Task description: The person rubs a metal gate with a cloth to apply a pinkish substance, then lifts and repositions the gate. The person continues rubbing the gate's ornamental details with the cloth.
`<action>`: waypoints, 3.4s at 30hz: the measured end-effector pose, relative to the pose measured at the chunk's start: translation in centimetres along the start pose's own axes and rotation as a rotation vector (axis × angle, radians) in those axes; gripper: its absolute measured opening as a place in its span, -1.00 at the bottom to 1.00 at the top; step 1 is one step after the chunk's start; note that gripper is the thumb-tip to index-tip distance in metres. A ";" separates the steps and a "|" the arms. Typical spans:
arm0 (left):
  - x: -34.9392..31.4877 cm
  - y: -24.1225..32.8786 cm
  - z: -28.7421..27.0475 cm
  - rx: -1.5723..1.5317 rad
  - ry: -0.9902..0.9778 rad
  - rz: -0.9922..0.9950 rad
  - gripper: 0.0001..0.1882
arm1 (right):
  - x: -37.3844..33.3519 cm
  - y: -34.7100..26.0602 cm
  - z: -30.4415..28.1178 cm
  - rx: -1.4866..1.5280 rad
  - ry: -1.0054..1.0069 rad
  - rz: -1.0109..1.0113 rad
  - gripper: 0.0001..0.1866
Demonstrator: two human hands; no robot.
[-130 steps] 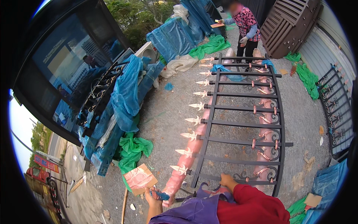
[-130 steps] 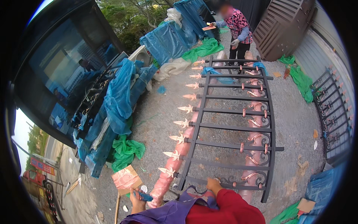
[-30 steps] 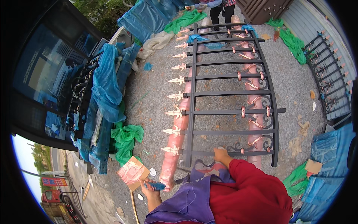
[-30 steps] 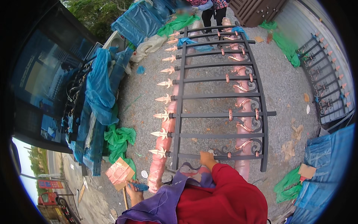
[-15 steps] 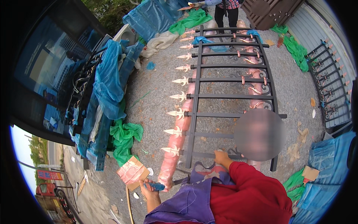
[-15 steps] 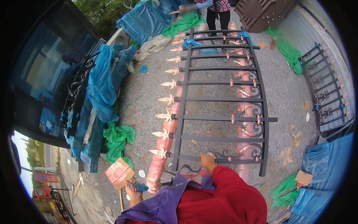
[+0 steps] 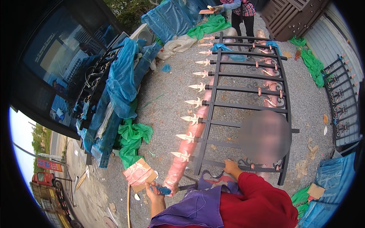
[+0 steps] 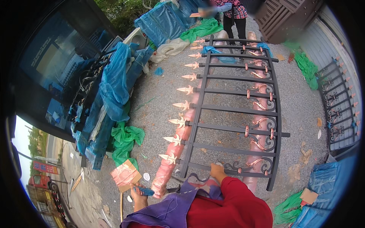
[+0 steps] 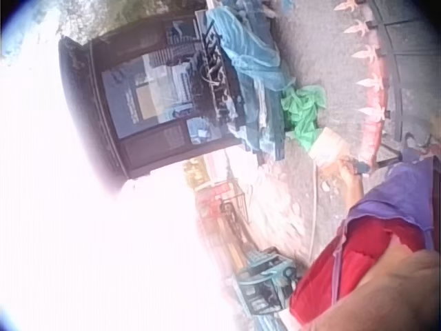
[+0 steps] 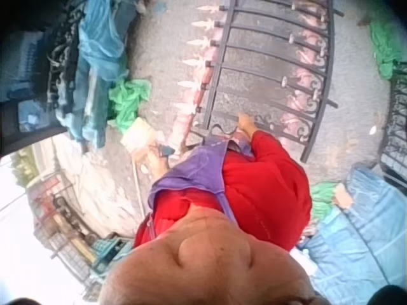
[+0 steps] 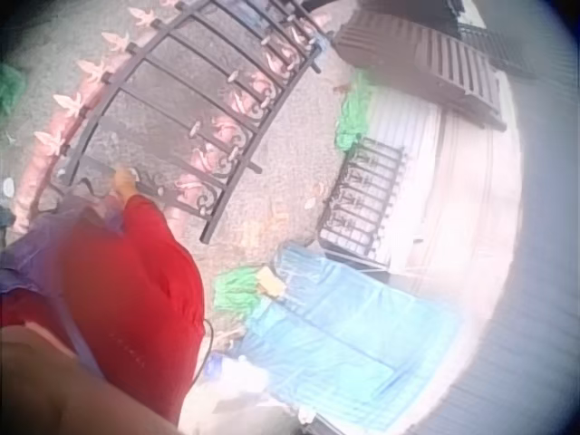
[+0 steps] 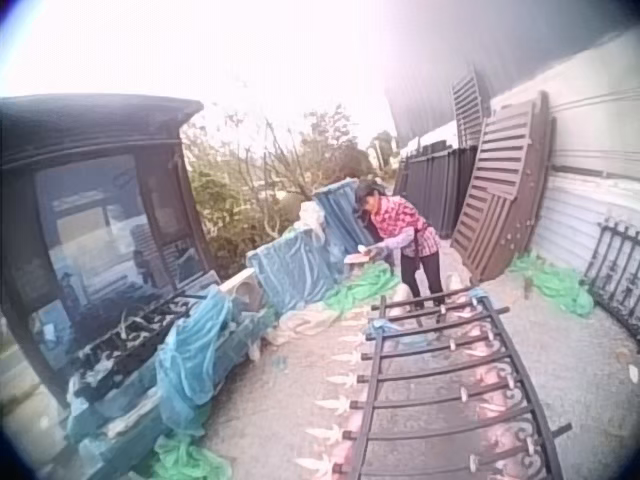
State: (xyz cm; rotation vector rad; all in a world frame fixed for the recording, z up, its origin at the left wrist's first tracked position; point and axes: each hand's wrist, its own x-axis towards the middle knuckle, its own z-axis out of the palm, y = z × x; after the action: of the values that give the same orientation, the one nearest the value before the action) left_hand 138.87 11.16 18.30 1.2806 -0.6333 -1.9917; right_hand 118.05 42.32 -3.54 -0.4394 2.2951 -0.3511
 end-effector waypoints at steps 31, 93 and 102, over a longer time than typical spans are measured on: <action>-0.1 -0.2 1.8 -0.136 -0.036 0.009 -0.67 | 0.4 0.6 -0.3 -0.011 -0.132 0.078 -0.39; 8.8 3.7 -14.0 -0.211 0.067 0.145 -0.70 | -32.2 -25.7 -33.8 0.939 0.773 -0.901 -0.60; 10.6 2.8 -17.1 -0.299 0.042 0.125 -0.69 | -32.5 -15.2 -30.9 1.727 1.117 -1.273 -0.77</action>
State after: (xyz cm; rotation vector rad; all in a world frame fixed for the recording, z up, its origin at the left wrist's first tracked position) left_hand 152.23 0.62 7.24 1.0725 -0.3677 -1.8690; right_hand 119.85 45.63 43.71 -0.6919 1.1093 -3.3091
